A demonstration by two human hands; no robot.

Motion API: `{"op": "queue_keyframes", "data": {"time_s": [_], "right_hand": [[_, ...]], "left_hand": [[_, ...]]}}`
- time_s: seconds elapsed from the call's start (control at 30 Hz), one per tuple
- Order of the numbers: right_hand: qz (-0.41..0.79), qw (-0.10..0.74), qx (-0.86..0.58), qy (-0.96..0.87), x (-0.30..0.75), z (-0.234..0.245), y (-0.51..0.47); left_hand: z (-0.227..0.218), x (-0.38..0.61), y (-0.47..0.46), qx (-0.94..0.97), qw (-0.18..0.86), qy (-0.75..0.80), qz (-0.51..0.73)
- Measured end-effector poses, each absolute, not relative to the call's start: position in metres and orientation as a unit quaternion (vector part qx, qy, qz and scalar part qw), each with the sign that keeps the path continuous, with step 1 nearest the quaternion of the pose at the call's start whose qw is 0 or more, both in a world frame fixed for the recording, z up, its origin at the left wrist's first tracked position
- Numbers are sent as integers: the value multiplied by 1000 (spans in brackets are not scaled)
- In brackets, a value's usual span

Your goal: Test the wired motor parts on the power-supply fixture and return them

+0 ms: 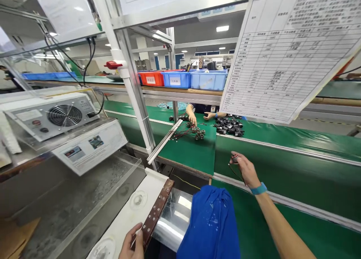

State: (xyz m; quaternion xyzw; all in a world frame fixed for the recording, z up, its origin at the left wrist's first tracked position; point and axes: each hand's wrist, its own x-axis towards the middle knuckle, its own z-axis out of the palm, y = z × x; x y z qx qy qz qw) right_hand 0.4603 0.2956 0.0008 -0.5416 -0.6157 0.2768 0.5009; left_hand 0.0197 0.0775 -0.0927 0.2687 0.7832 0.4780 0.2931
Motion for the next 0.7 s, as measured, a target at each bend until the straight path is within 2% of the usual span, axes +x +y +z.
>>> {"op": "queue_keyframes", "data": {"time_s": [0.07, 0.13, 0.23, 0.3, 0.37, 0.43, 0.57, 0.7], "right_hand": [[330, 539, -484, -605, 443, 38, 277], [405, 522, -432, -614, 411, 76, 257], [536, 446, -354, -623, 338, 116, 229], [605, 368, -314, -632, 273, 123, 214], [633, 278, -296, -659, 199, 110, 200], [618, 181, -297, -705, 121, 79, 183], [549, -2, -315, -774, -4, -9, 137], [461, -125, -352, -805, -61, -78, 106]], "left_hand": [[-68, 44, 87, 315, 268, 750, 515], [-38, 77, 90, 365, 290, 698, 543], [2, 124, 82, 426, 355, 607, 569], [18, 145, 72, 436, 420, 520, 603], [20, 152, 61, 402, 486, 418, 655], [8, 146, 48, 302, 514, 387, 703], [-31, 111, 0, 45, 489, 444, 750], [-59, 85, -60, -43, 472, 441, 762]]}}
